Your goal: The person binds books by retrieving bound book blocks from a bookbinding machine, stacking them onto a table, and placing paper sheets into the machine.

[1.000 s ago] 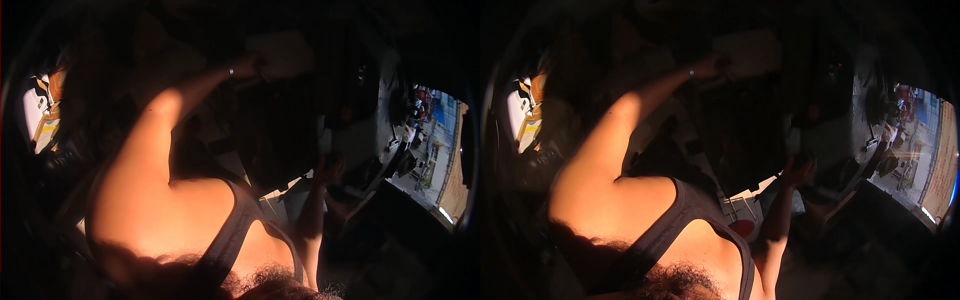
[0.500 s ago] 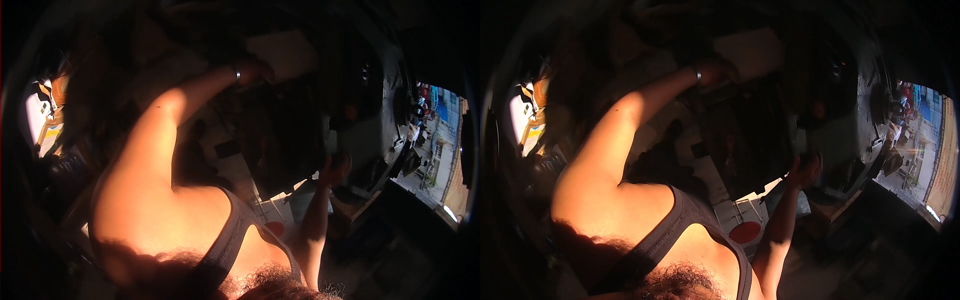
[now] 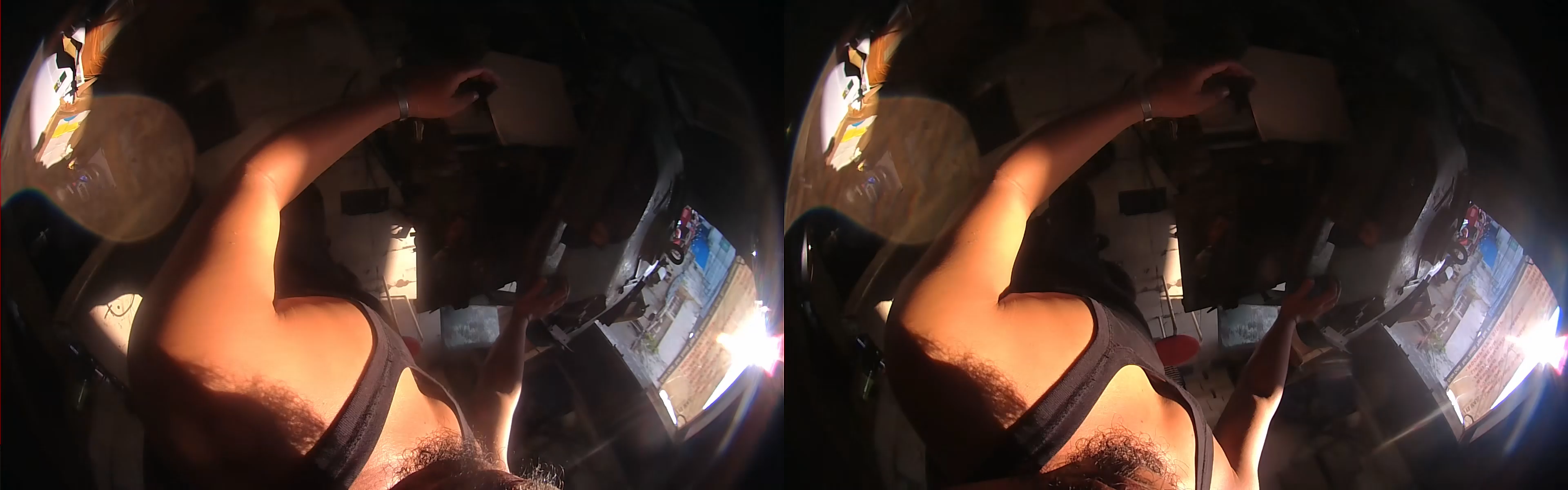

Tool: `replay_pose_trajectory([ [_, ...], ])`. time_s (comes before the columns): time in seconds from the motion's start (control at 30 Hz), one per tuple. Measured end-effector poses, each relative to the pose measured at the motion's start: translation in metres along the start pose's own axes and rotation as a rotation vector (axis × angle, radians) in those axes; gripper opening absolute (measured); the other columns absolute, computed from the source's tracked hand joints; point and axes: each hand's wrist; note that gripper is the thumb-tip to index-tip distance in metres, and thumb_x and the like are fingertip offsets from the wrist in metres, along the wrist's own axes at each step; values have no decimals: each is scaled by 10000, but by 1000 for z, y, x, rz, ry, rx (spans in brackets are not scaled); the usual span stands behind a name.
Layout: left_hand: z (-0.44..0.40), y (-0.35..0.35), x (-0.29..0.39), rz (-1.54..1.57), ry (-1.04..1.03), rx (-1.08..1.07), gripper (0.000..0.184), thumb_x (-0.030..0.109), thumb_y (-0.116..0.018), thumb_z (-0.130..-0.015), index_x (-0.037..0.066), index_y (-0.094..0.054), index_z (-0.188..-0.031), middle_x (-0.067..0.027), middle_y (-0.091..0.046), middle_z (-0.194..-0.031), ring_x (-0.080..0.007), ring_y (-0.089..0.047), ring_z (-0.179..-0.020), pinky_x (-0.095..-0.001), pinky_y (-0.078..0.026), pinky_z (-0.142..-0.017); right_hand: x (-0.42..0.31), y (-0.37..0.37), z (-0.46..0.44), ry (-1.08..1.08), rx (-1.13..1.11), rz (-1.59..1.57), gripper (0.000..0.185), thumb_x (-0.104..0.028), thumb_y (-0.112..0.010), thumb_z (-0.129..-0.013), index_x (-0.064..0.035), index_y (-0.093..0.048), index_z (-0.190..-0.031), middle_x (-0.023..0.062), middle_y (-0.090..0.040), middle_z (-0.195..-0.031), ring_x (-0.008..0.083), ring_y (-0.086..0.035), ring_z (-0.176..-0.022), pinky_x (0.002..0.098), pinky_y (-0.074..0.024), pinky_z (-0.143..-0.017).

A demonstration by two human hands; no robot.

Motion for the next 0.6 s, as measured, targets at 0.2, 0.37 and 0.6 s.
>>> replay_pose_trajectory([
  [0.2,125,68,-100,-115,365,203,412,155,-665,-971,99,-577,-1369,-94,-652,-1270,-195,-617,-1212,-341,-491,-1021,3,-12,7,-132,38,-63,580,-427,-670,-966,-9,-568,-1356,191,-573,-1366,383,-515,-1305,498,-397,-1089],
  [0.37,259,88,-139,-379,635,-301,429,215,-718,-917,104,-628,-1321,-134,-665,-1274,-272,-679,-1067,-399,-561,-944,-44,2,1,-248,42,-241,641,-463,-698,-941,-19,-551,-1379,235,-504,-1467,409,-440,-1405,546,-355,-1143],
  [0.6,294,85,-126,-593,707,-939,510,320,-678,-927,76,-603,-1368,-184,-679,-1289,-337,-644,-1210,-419,-499,-1050,-240,14,119,-219,209,-695,516,-339,-797,-845,-78,-636,-1260,215,-511,-1452,424,-454,-1386,566,-337,-1160],
])
Point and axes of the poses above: each hand's wrist, its own z-axis away from the middle knuckle, its own y-axis out of the back of the hand, x = y × z
